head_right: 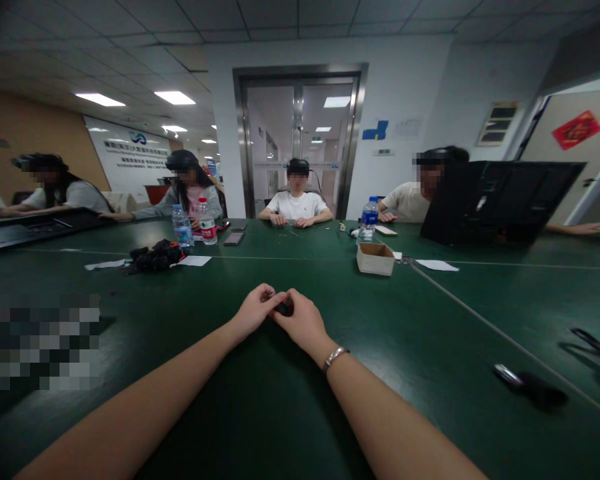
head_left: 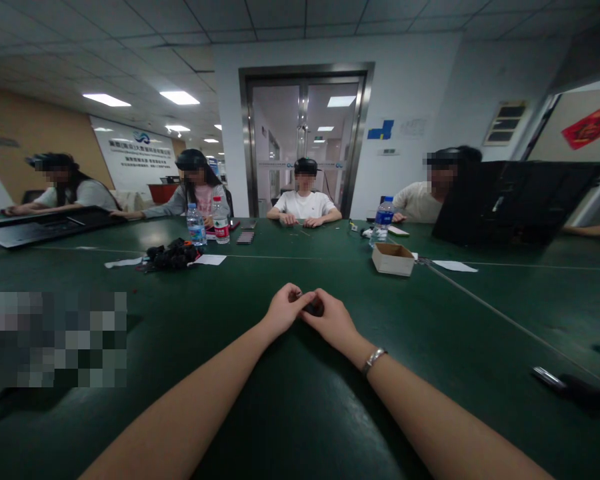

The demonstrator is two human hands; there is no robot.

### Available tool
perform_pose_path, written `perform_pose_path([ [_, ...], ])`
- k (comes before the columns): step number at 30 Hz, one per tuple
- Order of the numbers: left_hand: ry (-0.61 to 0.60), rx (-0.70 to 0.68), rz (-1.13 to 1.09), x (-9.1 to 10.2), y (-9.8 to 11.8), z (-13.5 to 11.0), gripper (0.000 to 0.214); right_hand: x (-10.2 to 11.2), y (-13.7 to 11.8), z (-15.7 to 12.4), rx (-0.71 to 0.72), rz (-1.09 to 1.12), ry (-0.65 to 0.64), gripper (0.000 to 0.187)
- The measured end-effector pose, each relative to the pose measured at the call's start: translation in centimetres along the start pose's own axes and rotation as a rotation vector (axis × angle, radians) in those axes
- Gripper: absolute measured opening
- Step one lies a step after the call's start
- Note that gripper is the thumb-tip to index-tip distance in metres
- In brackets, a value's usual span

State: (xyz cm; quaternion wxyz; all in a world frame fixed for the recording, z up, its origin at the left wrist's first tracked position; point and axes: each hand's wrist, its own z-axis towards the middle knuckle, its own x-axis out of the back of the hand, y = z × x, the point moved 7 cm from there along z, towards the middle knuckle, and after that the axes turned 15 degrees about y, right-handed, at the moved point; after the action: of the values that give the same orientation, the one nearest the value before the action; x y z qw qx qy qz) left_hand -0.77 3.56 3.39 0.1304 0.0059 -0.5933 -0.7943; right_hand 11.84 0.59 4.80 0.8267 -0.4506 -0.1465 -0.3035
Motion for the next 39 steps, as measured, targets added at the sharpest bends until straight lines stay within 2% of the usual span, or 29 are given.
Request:
perform_pose_path([
  [5, -0.053, -0.163, 0.401, 1.5, 0.5, 0.2, 0.050, 0.2, -0.3, 0.1, 0.033, -0.009, 0.000, 0.019],
  [7, -0.092, -0.198, 0.484, 1.7, 0.9, 0.0, 0.055, 0.1, -0.8, 0.1, 0.068, -0.014, -0.023, 0.020],
  [14, -0.116, -0.076, 0.595, 1.6, 0.9, -0.3, 0.068, 0.2, -1.4, -0.2, 0.114, -0.025, -0.026, 0.023],
  [18, -0.132, -0.085, 0.517, 1.7, 0.9, -0.4, 0.068, 0.2, -0.8, 0.0, 0.060, 0.008, -0.012, 0.021],
  [22, -0.220, -0.139, 0.260, 1.0, 1.4, -0.8, 0.044, 0.2, 0.5, 0.3, -0.032, 0.076, 0.030, 0.020],
  [24, -0.245, -0.107, 0.107, 0.7, 1.6, -0.9, 0.034, 0.2, 1.0, 0.4, -0.064, 0.112, 0.050, 0.021],
  [27, -0.225, -0.047, -0.041, 0.8, 1.8, -0.7, 0.034, 0.3, 1.5, 0.6, -0.117, 0.161, 0.077, 0.022],
  [34, -0.193, 0.079, -0.141, 0.5, 1.9, -0.6, 0.040, -0.2, 1.8, 0.6, -0.194, 0.290, 0.068, 0.025],
  [39, -0.182, 0.009, -0.252, -1.1, 2.2, -1.1, 0.030, -1.2, 1.4, 0.2, -0.215, 0.389, -0.006, 0.029],
])
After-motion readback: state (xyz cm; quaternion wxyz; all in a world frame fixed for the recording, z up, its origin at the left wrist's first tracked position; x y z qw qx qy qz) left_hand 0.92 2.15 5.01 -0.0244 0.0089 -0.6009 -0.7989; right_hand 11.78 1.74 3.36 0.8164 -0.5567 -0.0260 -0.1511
